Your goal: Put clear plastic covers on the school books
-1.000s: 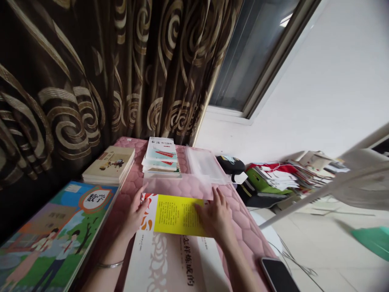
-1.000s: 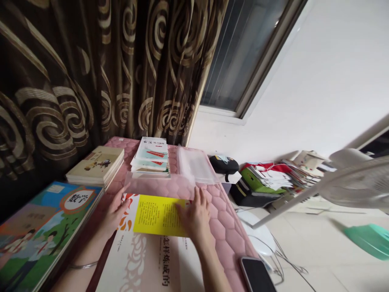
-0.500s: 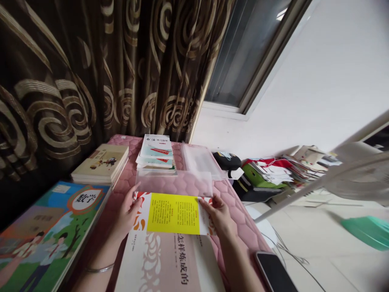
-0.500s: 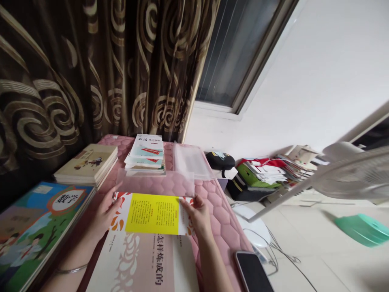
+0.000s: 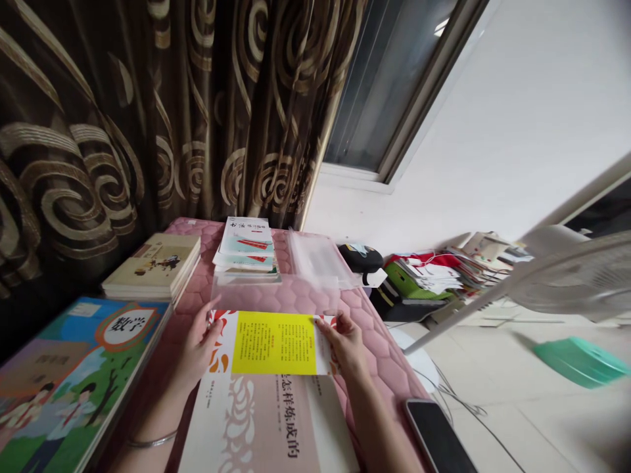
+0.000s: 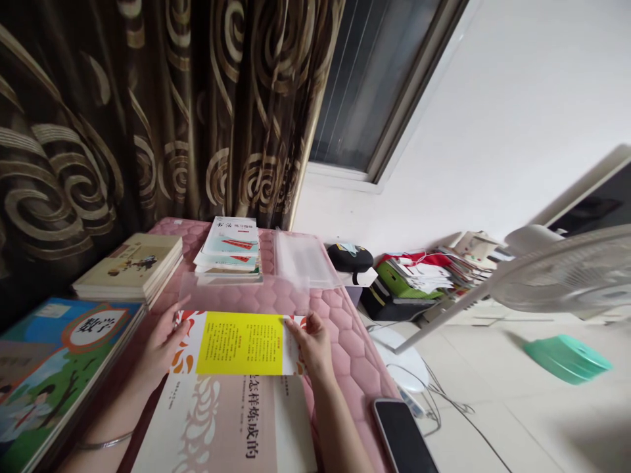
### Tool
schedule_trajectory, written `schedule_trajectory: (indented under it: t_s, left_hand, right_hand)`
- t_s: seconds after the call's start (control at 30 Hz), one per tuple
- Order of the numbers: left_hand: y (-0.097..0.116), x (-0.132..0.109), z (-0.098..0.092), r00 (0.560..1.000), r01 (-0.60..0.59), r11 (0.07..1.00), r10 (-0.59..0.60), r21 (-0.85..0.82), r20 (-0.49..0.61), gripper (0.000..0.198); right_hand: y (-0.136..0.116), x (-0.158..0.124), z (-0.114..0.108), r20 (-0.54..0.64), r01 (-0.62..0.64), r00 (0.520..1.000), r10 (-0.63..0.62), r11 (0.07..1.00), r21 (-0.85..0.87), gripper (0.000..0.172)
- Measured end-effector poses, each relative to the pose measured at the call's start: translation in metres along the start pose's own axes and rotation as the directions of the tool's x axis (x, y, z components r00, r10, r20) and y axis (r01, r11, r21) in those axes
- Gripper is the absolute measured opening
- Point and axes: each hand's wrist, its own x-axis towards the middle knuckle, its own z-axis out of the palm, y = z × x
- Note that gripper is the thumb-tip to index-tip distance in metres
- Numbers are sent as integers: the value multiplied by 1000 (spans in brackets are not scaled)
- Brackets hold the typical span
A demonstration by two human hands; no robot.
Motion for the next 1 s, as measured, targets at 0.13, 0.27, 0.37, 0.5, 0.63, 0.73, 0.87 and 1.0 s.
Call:
schedule_trajectory:
  t_s: [0.13,0.27,0.37,0.5,0.63,0.73,0.87,1.0]
  left_hand:
    - [-2,1,-2,1000,2,999,-2,-39,8,87]
    - [-5,1,-3,999,21,997,-19,-70,34,87]
    - [-5,1,-3,1000,14,997,-13,-71,14,87]
    - [-4,1,-2,1000,6,999,-6,-40,9,84]
    - [-2,0,-2,1000,-11,1000,11,-9,-9,81]
    - [0,0,-1,999,-22,1000,22,-3,-36,77]
    - [-1,0,0,1000,-12,1000,12,-18,-29,77]
    - [-4,1,-1,1000,-21,999,21,-49,-8,76]
  right_hand:
    - [0,1,0,7,-18,1000,18,1000,2,50]
    - [-4,-1,0,18,-42,999,42,999,31,49]
    - [-7,-3,0,4,-69,998,69,998,11,49]
    - [-2,-2,-4,-3,-49,999,49,999,4,49]
    - [5,3,-7,11,-23,1000,23,999,24,48]
    - [7,5,-6,16,-3,1000,3,999,40,48]
    - [4,4,-4,-9,6,1000,-6,1000,9,50]
    - [-1,-1,-1,-3,-7,1000,8,1000,19,51]
